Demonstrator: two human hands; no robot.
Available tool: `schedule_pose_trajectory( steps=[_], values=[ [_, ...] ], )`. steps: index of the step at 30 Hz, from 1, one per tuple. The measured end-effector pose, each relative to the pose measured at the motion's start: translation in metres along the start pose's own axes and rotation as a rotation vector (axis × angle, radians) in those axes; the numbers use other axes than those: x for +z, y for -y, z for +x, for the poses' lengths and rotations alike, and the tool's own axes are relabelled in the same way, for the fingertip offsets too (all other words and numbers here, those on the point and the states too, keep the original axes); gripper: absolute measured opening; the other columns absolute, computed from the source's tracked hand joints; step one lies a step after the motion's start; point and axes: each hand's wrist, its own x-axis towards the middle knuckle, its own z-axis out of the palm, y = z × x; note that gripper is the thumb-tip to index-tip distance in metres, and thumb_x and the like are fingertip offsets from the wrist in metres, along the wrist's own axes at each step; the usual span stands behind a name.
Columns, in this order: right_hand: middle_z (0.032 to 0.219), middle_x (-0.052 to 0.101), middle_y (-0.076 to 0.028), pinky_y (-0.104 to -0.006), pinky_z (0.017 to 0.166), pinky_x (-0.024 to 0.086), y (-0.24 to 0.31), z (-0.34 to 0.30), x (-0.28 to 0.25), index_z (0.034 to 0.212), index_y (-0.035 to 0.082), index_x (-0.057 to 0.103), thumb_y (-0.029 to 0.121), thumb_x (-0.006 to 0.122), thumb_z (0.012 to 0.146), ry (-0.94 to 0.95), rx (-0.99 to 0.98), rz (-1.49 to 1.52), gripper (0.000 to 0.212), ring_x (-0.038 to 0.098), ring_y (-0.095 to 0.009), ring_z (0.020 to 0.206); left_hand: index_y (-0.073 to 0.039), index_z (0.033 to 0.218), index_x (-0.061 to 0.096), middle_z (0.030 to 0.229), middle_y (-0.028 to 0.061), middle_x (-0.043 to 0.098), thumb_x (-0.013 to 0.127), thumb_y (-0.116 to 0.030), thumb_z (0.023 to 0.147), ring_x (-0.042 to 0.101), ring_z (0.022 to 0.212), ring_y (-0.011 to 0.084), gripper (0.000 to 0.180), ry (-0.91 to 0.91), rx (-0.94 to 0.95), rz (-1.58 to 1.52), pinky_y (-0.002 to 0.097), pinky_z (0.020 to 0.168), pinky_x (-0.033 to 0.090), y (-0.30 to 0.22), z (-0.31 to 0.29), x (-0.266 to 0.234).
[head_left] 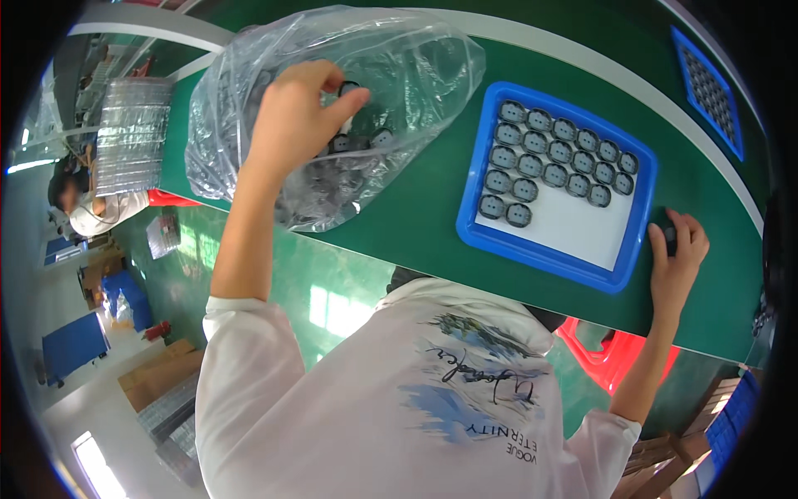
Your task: Organizing small plastic components from a bag into a structured tray.
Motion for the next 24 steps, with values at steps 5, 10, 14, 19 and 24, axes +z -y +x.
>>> schedule_pose_trajectory(
  steps=[5, 10, 14, 19, 24],
  values=[
    [0.131, 0.056, -0.015, -0.0428, 0.108, 0.037, 0.005, -0.034, -0.016, 0.134, 0.009, 0.064, 0.019, 0.071, 0.092, 0.014, 0.014, 0.014, 0.044, 0.049, -0.035, 0.124, -0.001, 0.084, 0.065, 0.078, 0.0118, 0.062, 0.084, -0.022, 0.077, 0.06, 0.075, 0.0325, 0.029, -0.019, 0.218, -0.293, 0.0419, 0.067, 0.049, -0.065, -0.042, 0.006],
    [0.138, 0.053, -0.015, -0.0403, 0.109, 0.04, 0.016, -0.038, -0.02, 0.139, 0.009, 0.059, 0.015, 0.074, 0.088, 0.019, 0.018, 0.218, 0.053, 0.048, -0.033, 0.129, -0.004, 0.085, 0.061, 0.084, 0.0088, 0.057, 0.085, -0.02, 0.073, 0.054, 0.082, 0.0322, 0.031, 0.025, 0.378, 0.007, 0.0409, 0.071, 0.043, -0.057, -0.079, 0.048],
    [0.129, 0.061, -0.013, -0.0396, 0.1, 0.048, 0.017, -0.041, -0.023, 0.122, 0.005, 0.065, 0.009, 0.076, 0.085, -0.064, 0.028, 0.341, 0.039, 0.06, -0.032, 0.115, -0.003, 0.102, 0.067, 0.102, 0.0109, 0.063, 0.084, -0.014, 0.073, 0.058, 0.096, 0.0327, 0.035, 0.027, 0.291, -0.173, 0.0422, 0.083, 0.047, -0.052, -0.085, 0.052],
    [0.122, 0.064, -0.012, -0.0368, 0.093, 0.052, 0.011, -0.039, -0.022, 0.106, 0.003, 0.069, 0.007, 0.077, 0.083, -0.031, -0.04, 0.345, 0.024, 0.065, -0.029, 0.107, -0.003, 0.105, 0.069, 0.107, 0.0115, 0.064, 0.079, -0.004, 0.075, 0.059, 0.1, 0.0324, 0.032, 0.053, 0.424, -0.198, 0.042, 0.087, 0.048, -0.048, -0.096, 0.054],
    [0.119, 0.064, -0.011, -0.0347, 0.089, 0.053, 0.019, -0.039, -0.012, 0.104, 0.002, 0.069, 0.005, 0.075, 0.085, -0.109, 0.062, 0.273, 0.02, 0.065, -0.028, 0.106, -0.001, 0.097, 0.07, 0.111, 0.0126, 0.068, 0.077, 0.004, 0.073, 0.063, 0.101, 0.0325, 0.025, -0.117, 0.468, -0.206, 0.0405, 0.086, 0.05, -0.053, -0.097, 0.066]
  ],
)
